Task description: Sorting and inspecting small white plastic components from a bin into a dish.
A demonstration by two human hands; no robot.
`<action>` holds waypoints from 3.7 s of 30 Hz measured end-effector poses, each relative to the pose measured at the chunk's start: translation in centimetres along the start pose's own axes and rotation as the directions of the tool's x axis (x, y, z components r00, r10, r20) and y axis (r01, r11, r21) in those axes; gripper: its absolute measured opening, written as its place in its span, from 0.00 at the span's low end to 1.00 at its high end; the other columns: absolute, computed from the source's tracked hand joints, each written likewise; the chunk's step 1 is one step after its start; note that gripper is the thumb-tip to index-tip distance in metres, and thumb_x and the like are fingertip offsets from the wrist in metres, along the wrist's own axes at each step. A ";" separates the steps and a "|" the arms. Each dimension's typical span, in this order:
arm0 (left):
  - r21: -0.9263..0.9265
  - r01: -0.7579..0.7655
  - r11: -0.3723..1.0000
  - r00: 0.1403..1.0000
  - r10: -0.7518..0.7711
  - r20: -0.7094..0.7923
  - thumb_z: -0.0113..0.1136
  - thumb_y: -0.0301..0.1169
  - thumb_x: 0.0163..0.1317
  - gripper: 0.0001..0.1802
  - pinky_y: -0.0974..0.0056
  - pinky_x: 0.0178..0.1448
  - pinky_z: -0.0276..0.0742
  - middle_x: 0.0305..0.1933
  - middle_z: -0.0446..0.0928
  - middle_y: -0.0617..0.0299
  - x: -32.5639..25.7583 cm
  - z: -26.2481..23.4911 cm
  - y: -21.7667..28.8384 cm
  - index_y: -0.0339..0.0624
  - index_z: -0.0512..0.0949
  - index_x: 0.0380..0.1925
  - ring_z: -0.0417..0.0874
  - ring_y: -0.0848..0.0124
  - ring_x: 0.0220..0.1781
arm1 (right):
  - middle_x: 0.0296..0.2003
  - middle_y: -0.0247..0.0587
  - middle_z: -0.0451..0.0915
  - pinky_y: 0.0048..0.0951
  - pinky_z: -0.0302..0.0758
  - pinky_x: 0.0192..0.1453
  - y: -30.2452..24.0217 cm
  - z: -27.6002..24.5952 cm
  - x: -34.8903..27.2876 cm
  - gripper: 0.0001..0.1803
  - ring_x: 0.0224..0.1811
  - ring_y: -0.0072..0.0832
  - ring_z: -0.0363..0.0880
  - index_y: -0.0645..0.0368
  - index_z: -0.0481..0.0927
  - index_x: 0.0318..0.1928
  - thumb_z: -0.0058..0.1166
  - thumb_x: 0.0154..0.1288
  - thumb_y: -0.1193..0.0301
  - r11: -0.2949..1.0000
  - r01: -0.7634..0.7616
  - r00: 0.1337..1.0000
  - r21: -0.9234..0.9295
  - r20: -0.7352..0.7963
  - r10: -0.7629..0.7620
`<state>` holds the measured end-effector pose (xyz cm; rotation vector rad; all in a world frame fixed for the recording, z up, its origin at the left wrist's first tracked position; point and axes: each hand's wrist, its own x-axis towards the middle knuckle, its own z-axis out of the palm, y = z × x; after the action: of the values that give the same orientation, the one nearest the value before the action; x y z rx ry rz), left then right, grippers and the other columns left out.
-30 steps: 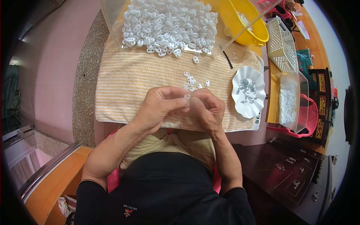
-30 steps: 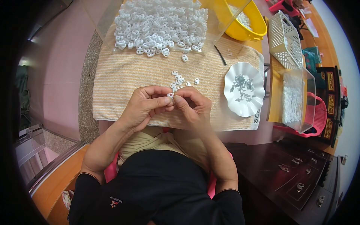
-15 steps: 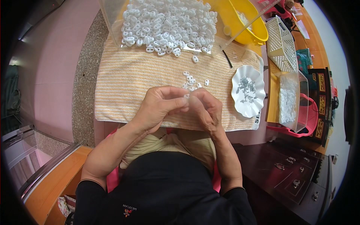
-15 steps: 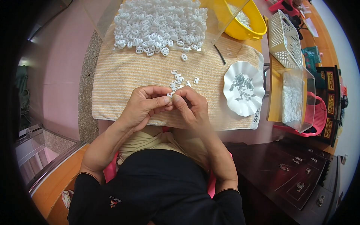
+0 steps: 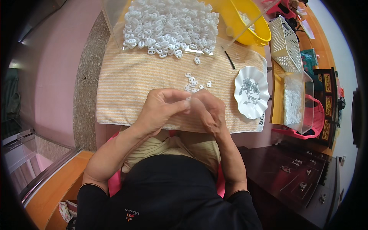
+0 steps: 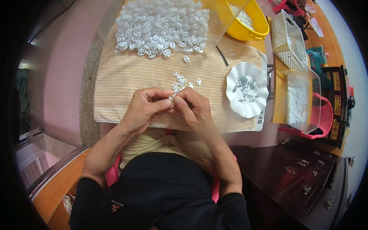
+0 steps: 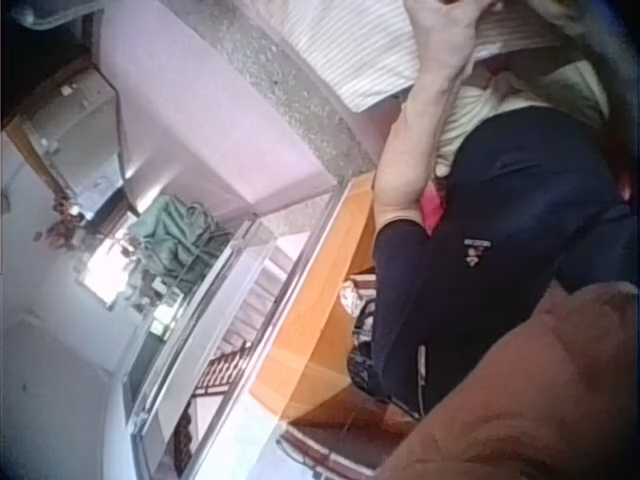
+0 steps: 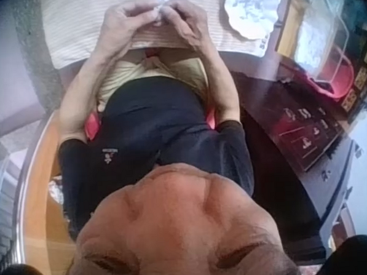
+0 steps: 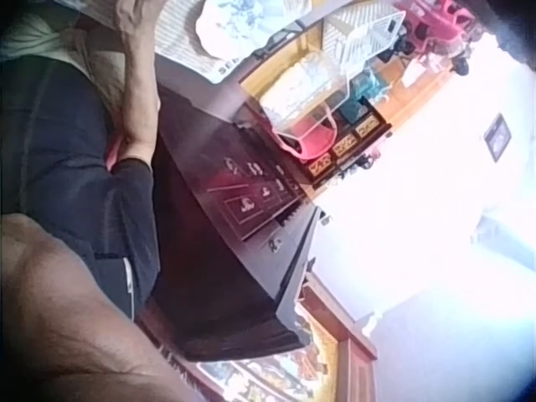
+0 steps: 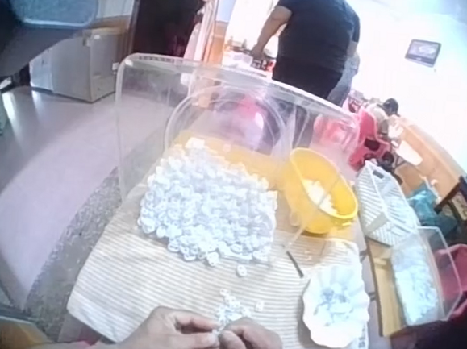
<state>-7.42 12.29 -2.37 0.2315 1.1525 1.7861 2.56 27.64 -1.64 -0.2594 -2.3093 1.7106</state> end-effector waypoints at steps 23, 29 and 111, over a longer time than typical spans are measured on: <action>-0.163 0.078 0.984 0.997 -0.078 0.006 0.62 0.22 0.62 0.14 0.70 0.46 0.83 0.40 0.82 0.56 0.2 -0.1 0.1 0.32 0.78 0.48 0.85 0.71 0.39 | 0.36 0.34 0.81 0.18 0.75 0.43 0.5 -0.5 -0.4 0.05 0.37 0.16 0.79 0.67 0.79 0.41 0.55 0.68 0.78 0.939 -0.152 0.988 0.308 0.030 0.150; -0.159 0.077 0.984 0.997 -0.077 0.004 0.64 0.27 0.61 0.13 0.71 0.45 0.80 0.36 0.82 0.59 0.1 0.1 0.2 0.32 0.80 0.45 0.82 0.73 0.37 | 0.35 0.33 0.81 0.18 0.75 0.42 0.3 -0.5 -0.4 0.04 0.37 0.16 0.79 0.66 0.79 0.41 0.55 0.68 0.77 0.943 -0.151 0.988 0.296 0.029 0.149; -0.171 0.058 0.984 0.998 -0.060 -0.008 0.61 0.20 0.62 0.12 0.68 0.46 0.84 0.38 0.82 0.54 0.1 0.4 0.3 0.30 0.77 0.46 0.85 0.70 0.37 | 0.30 0.30 0.80 0.16 0.73 0.35 1.4 -0.4 -0.6 0.06 0.32 0.12 0.75 0.66 0.81 0.41 0.57 0.67 0.75 0.953 -0.075 0.996 0.295 -0.019 0.085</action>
<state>-7.45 12.61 -1.92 0.0834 0.9982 1.8247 3.25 28.22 -2.92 -0.3215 -2.0104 2.0434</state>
